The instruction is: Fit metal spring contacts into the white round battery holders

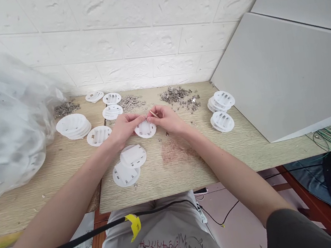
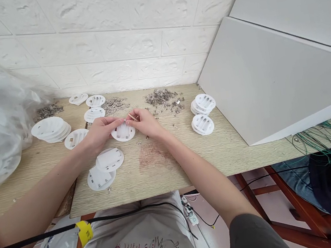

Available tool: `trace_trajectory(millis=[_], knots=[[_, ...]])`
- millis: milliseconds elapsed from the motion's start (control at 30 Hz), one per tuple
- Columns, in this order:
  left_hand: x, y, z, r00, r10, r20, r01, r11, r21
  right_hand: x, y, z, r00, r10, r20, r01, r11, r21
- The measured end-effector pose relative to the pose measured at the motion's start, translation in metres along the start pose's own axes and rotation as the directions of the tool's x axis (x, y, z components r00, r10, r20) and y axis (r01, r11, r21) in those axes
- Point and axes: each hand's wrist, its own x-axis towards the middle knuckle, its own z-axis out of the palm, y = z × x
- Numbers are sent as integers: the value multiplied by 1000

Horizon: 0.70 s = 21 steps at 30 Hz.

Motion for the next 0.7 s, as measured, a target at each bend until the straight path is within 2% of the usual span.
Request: trace_trajectory(millis=[133, 367, 700], knots=[[0, 1, 0, 1000, 10, 12, -10, 1000, 7, 0, -1, 0, 1000, 23, -13, -22, 995, 94], [-2, 1, -1, 997, 55, 45, -57, 997, 42, -4, -11, -1, 975, 219, 47, -223, 935, 277], [0, -3, -1, 997, 80, 17, -82, 992, 97, -4, -11, 3, 976, 217, 28, -214, 919, 332]])
